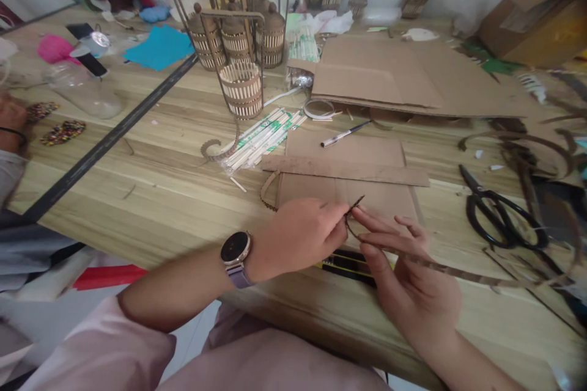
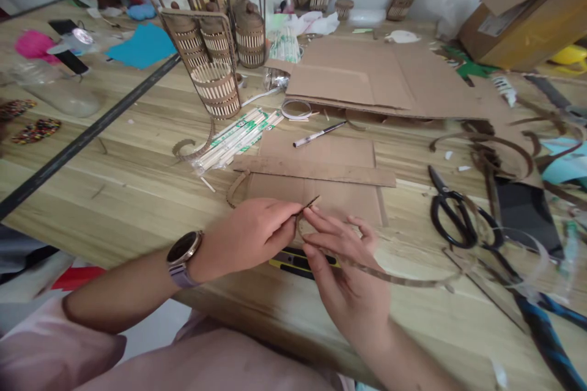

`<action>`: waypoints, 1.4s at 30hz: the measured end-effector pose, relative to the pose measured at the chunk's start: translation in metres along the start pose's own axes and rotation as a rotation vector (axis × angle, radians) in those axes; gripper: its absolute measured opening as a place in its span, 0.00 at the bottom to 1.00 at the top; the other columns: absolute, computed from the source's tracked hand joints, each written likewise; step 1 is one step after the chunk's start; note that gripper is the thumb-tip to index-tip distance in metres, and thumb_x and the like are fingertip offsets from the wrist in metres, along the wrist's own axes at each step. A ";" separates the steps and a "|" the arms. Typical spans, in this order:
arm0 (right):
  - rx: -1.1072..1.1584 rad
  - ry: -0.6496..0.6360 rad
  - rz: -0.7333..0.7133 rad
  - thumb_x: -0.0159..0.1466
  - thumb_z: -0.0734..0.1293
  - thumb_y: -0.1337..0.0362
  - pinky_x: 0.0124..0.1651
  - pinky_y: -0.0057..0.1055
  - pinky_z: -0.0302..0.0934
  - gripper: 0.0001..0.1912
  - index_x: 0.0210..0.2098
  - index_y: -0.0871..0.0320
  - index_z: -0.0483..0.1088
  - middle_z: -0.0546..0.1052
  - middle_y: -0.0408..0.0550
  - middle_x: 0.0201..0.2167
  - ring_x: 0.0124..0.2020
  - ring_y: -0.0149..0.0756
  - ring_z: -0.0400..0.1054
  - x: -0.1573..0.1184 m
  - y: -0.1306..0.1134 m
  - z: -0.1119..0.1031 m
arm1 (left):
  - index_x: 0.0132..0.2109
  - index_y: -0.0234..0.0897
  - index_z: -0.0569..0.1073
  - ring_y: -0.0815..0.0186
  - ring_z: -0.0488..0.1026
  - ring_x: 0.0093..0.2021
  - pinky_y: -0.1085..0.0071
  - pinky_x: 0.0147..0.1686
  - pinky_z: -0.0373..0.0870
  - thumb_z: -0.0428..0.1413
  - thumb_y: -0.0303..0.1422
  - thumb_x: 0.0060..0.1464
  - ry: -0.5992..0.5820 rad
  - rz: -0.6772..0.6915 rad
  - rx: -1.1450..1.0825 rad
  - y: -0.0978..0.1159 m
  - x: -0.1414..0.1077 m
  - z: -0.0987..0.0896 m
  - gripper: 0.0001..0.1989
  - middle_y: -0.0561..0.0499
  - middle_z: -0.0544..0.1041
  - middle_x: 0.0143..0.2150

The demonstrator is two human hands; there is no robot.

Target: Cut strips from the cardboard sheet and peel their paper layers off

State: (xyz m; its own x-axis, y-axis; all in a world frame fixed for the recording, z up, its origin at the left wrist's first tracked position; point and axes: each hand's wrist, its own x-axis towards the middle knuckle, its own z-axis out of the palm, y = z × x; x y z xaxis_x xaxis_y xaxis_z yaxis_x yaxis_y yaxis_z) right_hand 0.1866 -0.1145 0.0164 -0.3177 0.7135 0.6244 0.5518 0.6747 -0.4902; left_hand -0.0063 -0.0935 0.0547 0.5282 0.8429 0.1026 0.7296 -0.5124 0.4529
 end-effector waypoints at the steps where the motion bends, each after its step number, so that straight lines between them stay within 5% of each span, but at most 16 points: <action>1: 0.004 -0.004 0.002 0.69 0.65 0.67 0.58 0.45 0.60 0.04 0.41 0.50 0.70 0.83 0.46 0.48 0.51 0.41 0.78 0.000 -0.001 0.000 | 0.41 0.34 0.73 0.63 0.75 0.34 0.68 0.33 0.66 0.46 0.29 0.67 0.003 -0.006 0.005 0.000 0.000 0.000 0.11 0.49 0.78 0.32; 15: 0.042 -0.025 0.062 0.70 0.64 0.65 0.55 0.46 0.66 0.04 0.42 0.49 0.70 0.84 0.45 0.45 0.47 0.42 0.80 0.004 -0.003 -0.002 | 0.31 0.36 0.71 0.66 0.73 0.28 0.70 0.27 0.57 0.49 0.28 0.61 0.139 -0.034 -0.005 -0.002 0.000 0.005 0.10 0.51 0.76 0.26; 42: 0.101 -0.001 0.079 0.71 0.64 0.63 0.56 0.41 0.68 0.04 0.42 0.50 0.71 0.84 0.44 0.47 0.47 0.39 0.79 0.005 -0.002 -0.003 | 0.27 0.36 0.69 0.69 0.66 0.25 0.68 0.28 0.52 0.49 0.26 0.59 0.175 -0.009 -0.100 -0.003 -0.003 0.003 0.12 0.54 0.72 0.23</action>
State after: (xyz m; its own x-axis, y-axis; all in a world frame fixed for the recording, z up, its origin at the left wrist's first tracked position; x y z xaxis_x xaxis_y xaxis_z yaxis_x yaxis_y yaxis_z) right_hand 0.1860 -0.1134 0.0224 -0.2773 0.7655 0.5806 0.4945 0.6318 -0.5969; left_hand -0.0088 -0.0947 0.0501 0.4321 0.8675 0.2466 0.6827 -0.4933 0.5391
